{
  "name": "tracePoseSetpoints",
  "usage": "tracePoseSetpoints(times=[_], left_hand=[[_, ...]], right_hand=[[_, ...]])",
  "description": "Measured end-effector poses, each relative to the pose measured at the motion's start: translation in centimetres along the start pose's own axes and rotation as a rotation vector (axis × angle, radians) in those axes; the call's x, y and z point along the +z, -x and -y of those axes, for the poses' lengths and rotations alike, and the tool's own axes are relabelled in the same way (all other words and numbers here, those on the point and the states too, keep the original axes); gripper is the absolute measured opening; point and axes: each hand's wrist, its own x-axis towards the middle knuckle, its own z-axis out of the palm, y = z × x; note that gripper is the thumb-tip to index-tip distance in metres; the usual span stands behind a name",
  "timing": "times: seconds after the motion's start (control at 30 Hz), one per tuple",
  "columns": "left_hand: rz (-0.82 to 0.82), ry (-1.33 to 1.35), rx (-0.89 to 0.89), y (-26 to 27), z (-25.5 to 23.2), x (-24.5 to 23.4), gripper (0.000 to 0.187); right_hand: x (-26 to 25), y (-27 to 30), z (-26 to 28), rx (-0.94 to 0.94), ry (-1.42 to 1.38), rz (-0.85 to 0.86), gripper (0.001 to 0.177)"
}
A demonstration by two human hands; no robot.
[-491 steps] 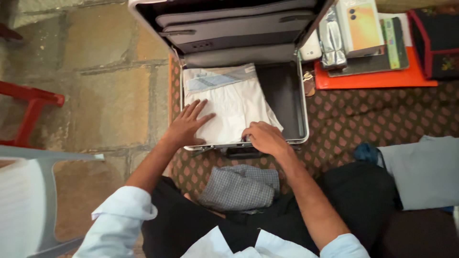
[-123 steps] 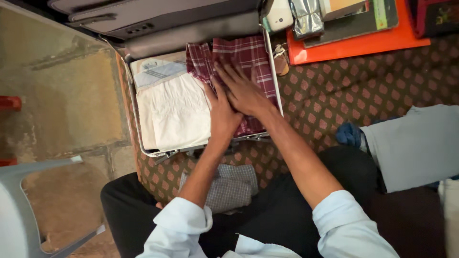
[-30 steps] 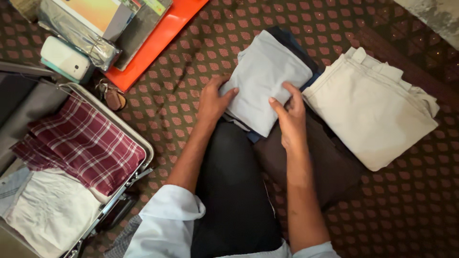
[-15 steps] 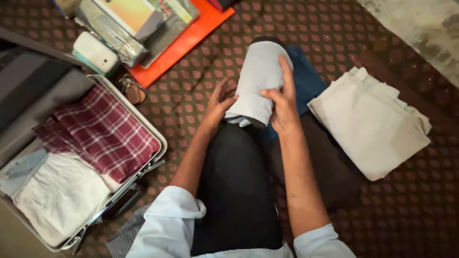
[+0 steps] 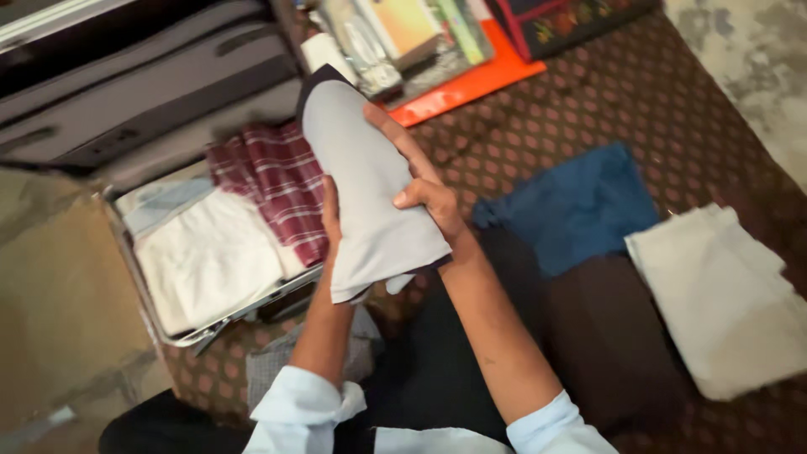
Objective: The person removes several items, including a phone box and a decorative case, from a suitcase and places them on the floor. They then fold and pack multiple pieces of clothing, including white, plaid, and blue garments, into the suitcase.
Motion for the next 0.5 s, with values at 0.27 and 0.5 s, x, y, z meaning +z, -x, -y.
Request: tracePoseSetpoints(times=[0.27,0.5], left_hand=[[-0.169,-0.298,0.322,1.1,-13.2,-1.6,0.075],[-0.169,-0.763,0.452,-1.1,-14.8,-5.1,0.079]], right_hand=[[-1.8,-7.3,-6.6,0.087,0.113,0.181,0.097],[-9.0,-9.7,-14.5,0.156,0.513,0.161,0.102]])
